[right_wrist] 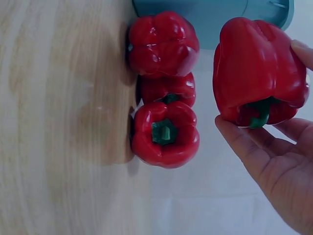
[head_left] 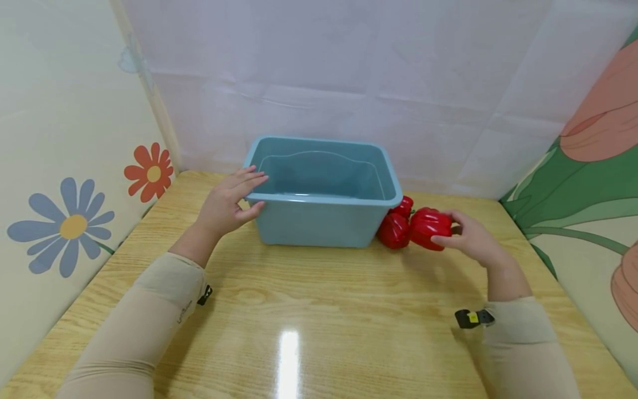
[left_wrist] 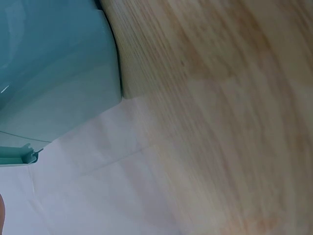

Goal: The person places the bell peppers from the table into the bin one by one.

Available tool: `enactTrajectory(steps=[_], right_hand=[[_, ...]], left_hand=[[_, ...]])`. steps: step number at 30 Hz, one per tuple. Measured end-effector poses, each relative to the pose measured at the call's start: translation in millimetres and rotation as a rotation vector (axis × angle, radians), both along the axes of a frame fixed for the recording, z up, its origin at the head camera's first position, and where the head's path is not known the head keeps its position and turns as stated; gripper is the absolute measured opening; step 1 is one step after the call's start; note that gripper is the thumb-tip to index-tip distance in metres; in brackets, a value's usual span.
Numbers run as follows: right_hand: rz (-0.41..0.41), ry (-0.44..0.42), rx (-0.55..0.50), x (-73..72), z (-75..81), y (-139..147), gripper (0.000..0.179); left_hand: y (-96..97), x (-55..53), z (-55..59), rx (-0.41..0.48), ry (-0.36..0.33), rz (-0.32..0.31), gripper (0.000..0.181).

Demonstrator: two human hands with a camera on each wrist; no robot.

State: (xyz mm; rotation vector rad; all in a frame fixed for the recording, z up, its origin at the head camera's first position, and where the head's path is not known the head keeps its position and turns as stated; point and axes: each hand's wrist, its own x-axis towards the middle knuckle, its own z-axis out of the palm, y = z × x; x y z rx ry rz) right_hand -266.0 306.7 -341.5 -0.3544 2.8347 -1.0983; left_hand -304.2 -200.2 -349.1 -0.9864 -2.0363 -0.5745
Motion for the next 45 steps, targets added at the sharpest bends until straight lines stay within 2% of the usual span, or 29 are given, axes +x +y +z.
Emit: enactTrajectory(steps=[7,19,23,26,30,37,45], right_hand=[[-0.016,0.006,0.024,0.7,7.8,3,0.069],[-0.027,0.022,-0.012,0.1,21.4,0,0.067],[-0.009,0.042,-0.017,0.0,26.6,0,0.064],[0.000,0.061,-0.014,0.5,32.1,0,0.062],[-0.027,0.078,0.013,0.9,42.2,-1,0.063],[-0.048,0.037,0.037,-1.1,57.8,-5,0.068],[-0.041,0.039,0.045,-6.6,66.1,-5,0.069]], left_hand=[[-0.4,-0.4,-1.0,0.000,-0.001,0.001,0.052],[-0.7,-0.7,-1.6,-0.013,0.000,0.006,0.049],[-0.5,-0.4,-1.2,-0.012,0.000,0.000,0.049],[-0.4,-0.1,-0.7,-0.010,-0.002,-0.003,0.049],[-0.3,0.3,-0.3,-0.007,-0.003,-0.006,0.049],[-0.1,0.6,0.0,-0.004,-0.001,-0.004,0.049],[0.1,0.4,0.2,-0.002,-0.001,-0.002,0.050]])
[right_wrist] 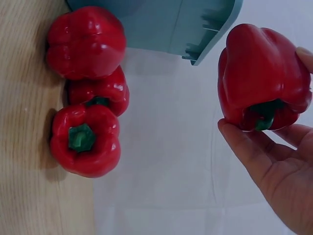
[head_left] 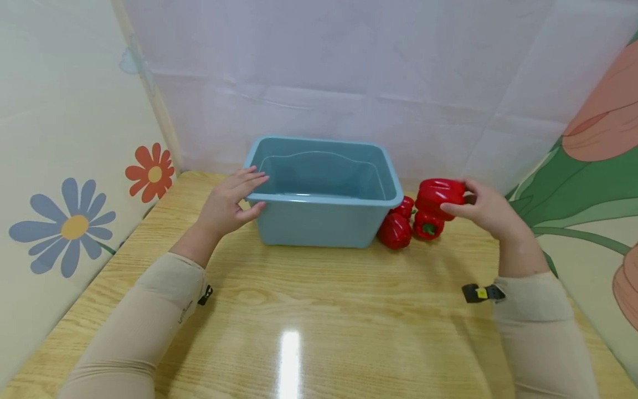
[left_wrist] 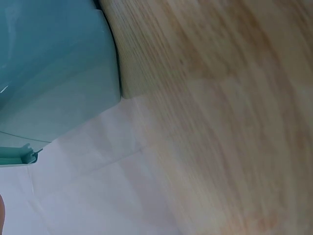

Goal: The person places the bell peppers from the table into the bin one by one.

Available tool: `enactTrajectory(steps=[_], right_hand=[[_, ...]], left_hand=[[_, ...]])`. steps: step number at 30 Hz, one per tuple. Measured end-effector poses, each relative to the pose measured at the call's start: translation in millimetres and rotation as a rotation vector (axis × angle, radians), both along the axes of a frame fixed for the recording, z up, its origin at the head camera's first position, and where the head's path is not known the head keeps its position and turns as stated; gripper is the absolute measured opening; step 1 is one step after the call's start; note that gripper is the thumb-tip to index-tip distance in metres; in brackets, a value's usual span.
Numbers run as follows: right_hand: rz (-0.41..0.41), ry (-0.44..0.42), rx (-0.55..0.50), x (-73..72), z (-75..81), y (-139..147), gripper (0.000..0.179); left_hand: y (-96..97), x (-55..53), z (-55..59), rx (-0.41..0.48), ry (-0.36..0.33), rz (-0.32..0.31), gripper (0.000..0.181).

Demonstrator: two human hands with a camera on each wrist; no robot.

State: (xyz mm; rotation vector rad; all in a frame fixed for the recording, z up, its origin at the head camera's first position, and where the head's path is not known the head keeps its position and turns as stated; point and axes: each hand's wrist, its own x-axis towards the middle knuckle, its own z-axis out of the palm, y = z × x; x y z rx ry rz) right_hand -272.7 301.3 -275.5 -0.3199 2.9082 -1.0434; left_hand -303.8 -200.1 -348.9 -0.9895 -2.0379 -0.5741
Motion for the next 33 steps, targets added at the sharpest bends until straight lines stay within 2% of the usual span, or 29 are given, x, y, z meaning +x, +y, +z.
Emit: enactTrajectory(steps=[14,33], right_hand=[[0.015,0.052,0.003,-6.9,20.1,-17,0.065],[0.040,0.102,0.022,-14.6,28.7,-35,0.061]], left_hand=[[-0.9,-1.0,-0.5,-0.011,-0.001,0.007,0.050],[-0.2,-0.5,-1.0,0.008,0.004,-0.008,0.049]])
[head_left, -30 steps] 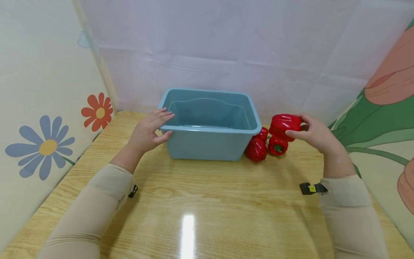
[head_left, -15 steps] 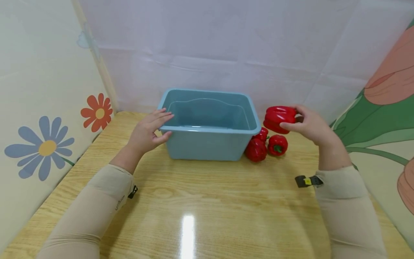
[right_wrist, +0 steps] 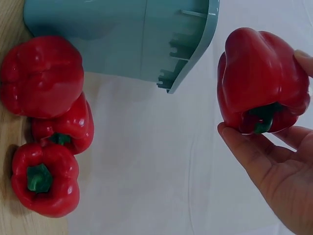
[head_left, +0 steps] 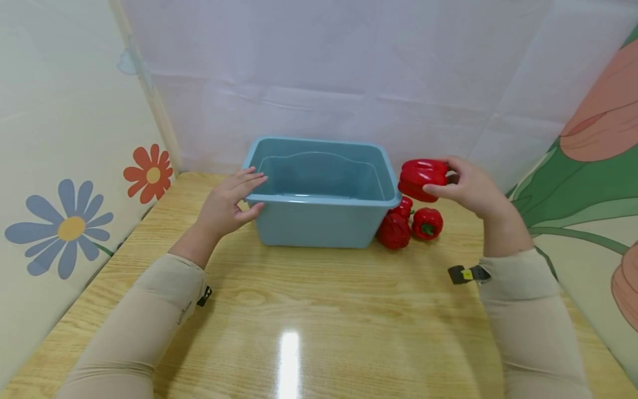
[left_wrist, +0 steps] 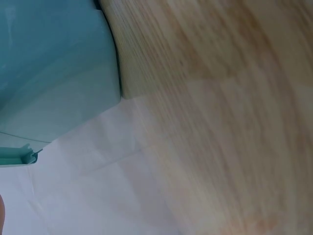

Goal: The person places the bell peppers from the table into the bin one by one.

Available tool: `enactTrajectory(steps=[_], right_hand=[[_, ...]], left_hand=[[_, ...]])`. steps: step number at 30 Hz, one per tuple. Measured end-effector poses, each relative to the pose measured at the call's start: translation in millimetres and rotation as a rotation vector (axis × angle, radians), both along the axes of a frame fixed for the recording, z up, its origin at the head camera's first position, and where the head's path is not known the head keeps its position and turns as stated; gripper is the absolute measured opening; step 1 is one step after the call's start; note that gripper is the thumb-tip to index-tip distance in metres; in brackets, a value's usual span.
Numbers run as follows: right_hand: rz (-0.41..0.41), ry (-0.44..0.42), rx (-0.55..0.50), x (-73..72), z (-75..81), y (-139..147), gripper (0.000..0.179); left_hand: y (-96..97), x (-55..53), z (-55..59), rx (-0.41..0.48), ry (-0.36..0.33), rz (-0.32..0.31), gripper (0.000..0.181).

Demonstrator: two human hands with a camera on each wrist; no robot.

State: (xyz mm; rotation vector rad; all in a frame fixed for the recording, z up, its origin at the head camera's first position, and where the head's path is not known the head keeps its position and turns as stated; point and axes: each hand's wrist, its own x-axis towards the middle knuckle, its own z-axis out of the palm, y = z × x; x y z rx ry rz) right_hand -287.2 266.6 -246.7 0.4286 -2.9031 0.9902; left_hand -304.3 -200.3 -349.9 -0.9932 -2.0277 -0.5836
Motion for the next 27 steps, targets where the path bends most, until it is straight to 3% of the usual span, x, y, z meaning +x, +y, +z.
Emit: enactTrajectory(steps=[27], right_hand=[[0.047,-0.029,-0.031,-13.0,-2.1,-35,0.066]], left_hand=[[0.3,1.0,-0.1,-0.010,0.003,0.023,0.052]])
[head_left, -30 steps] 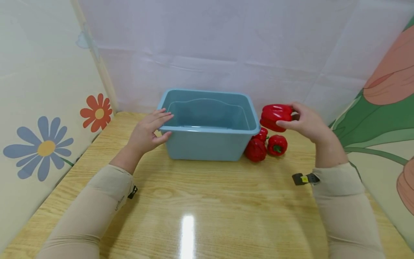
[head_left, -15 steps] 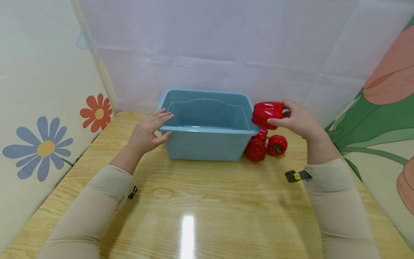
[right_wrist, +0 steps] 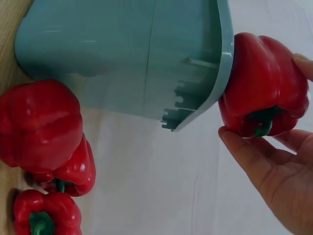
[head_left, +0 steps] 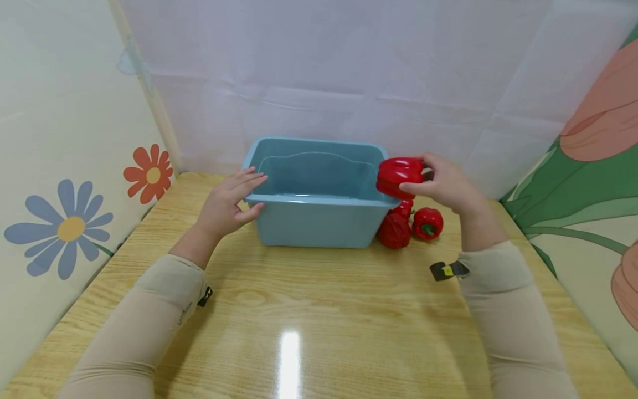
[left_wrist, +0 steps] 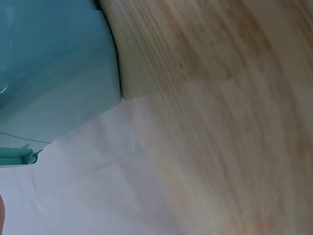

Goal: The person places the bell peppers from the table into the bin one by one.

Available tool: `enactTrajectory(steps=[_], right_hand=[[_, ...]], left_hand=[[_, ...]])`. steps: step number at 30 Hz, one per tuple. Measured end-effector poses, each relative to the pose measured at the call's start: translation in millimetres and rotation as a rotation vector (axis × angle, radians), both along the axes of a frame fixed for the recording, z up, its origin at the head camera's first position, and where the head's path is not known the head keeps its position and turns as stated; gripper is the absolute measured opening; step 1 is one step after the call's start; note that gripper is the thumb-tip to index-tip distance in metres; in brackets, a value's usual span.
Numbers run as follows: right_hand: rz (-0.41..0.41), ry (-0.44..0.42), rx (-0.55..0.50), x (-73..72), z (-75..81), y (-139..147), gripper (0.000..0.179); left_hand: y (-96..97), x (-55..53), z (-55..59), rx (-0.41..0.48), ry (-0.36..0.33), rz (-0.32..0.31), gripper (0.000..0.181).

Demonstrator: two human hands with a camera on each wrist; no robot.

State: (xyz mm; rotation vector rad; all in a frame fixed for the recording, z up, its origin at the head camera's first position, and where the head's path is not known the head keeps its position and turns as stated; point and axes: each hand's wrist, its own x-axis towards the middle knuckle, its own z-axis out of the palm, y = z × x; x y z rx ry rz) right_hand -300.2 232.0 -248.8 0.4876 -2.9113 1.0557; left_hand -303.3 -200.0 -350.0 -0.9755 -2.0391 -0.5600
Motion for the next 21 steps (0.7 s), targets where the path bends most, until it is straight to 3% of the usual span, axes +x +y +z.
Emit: enactTrajectory(steps=[21], right_hand=[[0.007,-0.004,0.010,-3.7,-2.4,-14,0.069]], left_hand=[[1.1,-0.7,1.1,0.001,0.020,-0.007,0.052]])
